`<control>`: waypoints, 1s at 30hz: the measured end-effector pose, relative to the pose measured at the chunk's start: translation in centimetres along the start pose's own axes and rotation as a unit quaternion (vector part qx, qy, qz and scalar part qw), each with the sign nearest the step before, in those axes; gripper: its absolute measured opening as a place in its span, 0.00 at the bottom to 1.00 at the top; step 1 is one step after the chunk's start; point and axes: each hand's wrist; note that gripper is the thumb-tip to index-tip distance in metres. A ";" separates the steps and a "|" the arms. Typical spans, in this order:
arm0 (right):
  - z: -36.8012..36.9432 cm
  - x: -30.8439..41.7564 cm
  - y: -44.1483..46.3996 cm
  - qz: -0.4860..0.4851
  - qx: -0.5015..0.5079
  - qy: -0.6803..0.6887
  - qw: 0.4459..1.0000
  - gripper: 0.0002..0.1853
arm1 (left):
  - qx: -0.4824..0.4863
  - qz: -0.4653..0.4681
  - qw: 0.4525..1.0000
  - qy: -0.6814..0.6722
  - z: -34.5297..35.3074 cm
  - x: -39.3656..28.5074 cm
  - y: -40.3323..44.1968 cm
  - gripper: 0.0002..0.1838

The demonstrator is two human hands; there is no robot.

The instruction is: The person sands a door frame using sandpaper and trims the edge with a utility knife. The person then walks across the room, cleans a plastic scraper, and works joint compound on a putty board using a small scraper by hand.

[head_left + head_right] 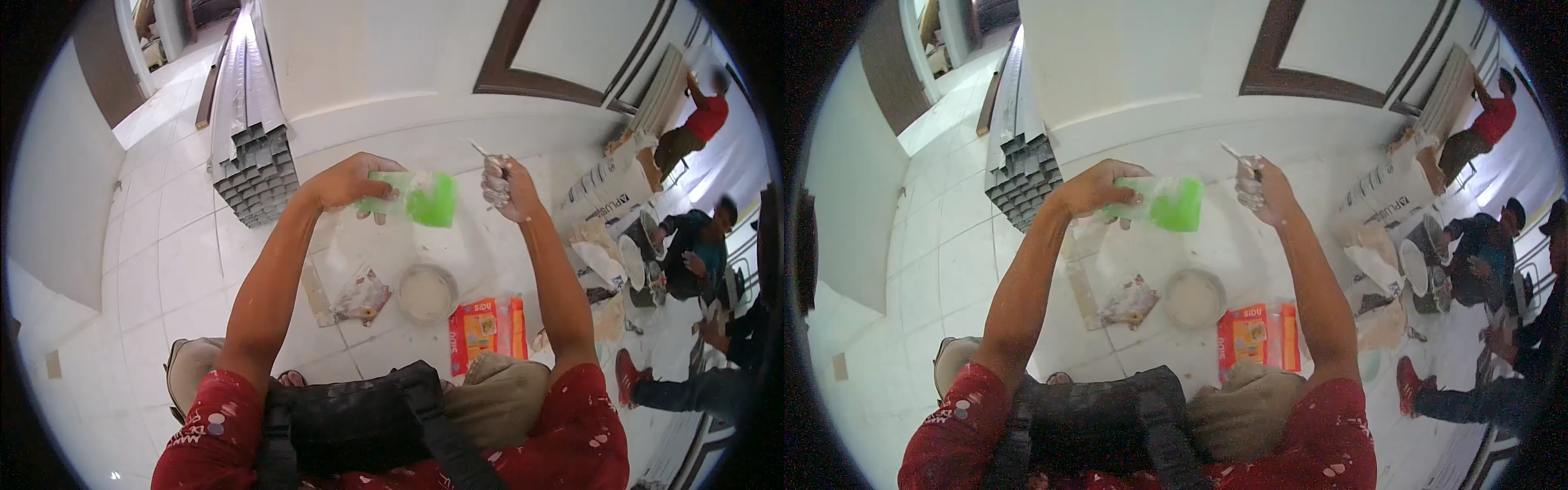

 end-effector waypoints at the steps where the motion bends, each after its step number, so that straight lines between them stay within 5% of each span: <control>1: 0.2 0.5 -0.5 0.003 0.027 0.000 1.000 0.15 | -0.019 -0.002 1.000 -0.016 -0.2 0.4 -0.1 0.22; 5: 2.3 -0.4 -1.7 0.082 0.104 -0.051 0.990 0.15 | -0.080 0.047 0.985 -0.143 0.1 2.0 1.8 0.26; 9: 5.8 -2.3 -1.8 0.107 0.074 -0.095 0.987 0.16 | -0.101 0.058 0.941 -0.317 2.3 0.9 2.6 0.25; 18: 5.8 -2.4 -0.7 0.079 0.069 -0.113 0.988 0.14 | -0.041 0.023 0.919 -0.391 1.1 1.4 2.3 0.21; 23: 2.5 -1.9 -0.6 0.065 0.051 -0.230 0.970 0.11 | -0.121 0.028 0.961 -0.248 0.4 2.3 2.1 0.20; 30: 2.9 0.8 -1.4 0.035 0.025 -0.225 0.973 0.11 | -0.225 0.012 0.973 -0.059 -1.6 1.9 1.8 0.19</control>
Point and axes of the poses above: each hand's wrist, its own y-axis towards the middle knuckle, its own z-axis out of the palm, x = y × z, and after that the axes turned 8 degrees about -z, right-handed
